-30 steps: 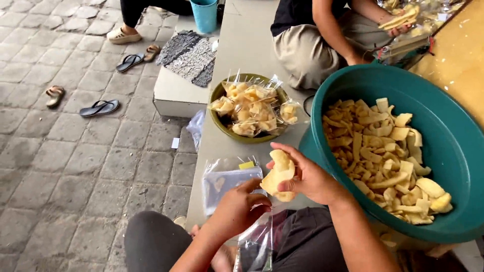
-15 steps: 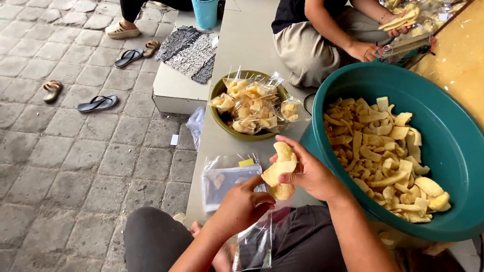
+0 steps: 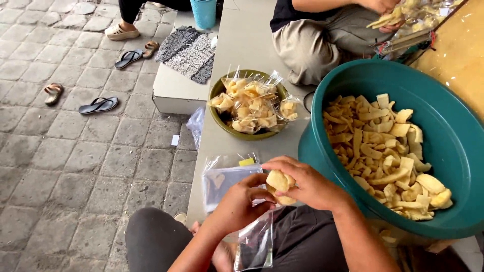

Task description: Manually picking up fried snack pieces from a large basin and placing them into small plastic bags for individual sale.

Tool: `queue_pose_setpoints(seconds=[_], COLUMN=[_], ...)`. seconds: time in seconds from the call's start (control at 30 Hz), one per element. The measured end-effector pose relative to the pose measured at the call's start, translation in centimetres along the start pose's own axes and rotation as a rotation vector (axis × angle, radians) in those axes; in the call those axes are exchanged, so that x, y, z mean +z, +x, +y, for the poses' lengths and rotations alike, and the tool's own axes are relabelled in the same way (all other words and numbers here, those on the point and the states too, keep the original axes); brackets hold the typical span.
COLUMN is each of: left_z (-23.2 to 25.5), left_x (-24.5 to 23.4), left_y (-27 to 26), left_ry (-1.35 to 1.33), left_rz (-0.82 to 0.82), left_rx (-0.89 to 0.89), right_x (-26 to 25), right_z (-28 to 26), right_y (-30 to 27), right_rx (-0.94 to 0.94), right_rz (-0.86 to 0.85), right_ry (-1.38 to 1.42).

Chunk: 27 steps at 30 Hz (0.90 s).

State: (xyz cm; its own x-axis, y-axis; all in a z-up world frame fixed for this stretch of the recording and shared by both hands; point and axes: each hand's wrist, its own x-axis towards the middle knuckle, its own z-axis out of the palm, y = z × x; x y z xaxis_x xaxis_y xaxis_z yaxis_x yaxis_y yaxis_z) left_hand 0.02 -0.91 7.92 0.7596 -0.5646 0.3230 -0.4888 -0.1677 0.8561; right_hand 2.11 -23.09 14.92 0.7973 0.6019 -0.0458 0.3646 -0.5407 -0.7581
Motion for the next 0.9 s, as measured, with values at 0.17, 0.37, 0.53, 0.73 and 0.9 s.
queue_pose_setpoints(seconds=[0.17, 0.37, 0.53, 0.73, 0.9], left_z=[-0.6, -0.8, -0.3, -0.3, 0.0], left_x=[-0.2, 0.2, -0.1, -0.3, -0.7], left_y=[-0.3, -0.1, 0.3, 0.3, 0.4], left_ry=[0.082, 0.103, 0.034, -0.118, -0.037], left_rz=[-0.019, -0.024, -0.032, 0.011, 0.026], left_rx=[-0.003, -0.022, -0.001, 0.03, 0.056], right_x=[-0.8, -0.9, -0.7, -0.3, 0.5], right_z=[0.2, -1.0, -1.5, -1.4, -0.3], right_y=[-0.6, -0.7, -0.9, -0.9, -0.8], right_rx=[0.034, 0.096, -0.107, -0.094, -0.182], right_rz=[-0.067, -0.059, 0.054, -0.047, 0.052], right_ry=[0.024, -0.105, -0.113, -0.044, -0.221])
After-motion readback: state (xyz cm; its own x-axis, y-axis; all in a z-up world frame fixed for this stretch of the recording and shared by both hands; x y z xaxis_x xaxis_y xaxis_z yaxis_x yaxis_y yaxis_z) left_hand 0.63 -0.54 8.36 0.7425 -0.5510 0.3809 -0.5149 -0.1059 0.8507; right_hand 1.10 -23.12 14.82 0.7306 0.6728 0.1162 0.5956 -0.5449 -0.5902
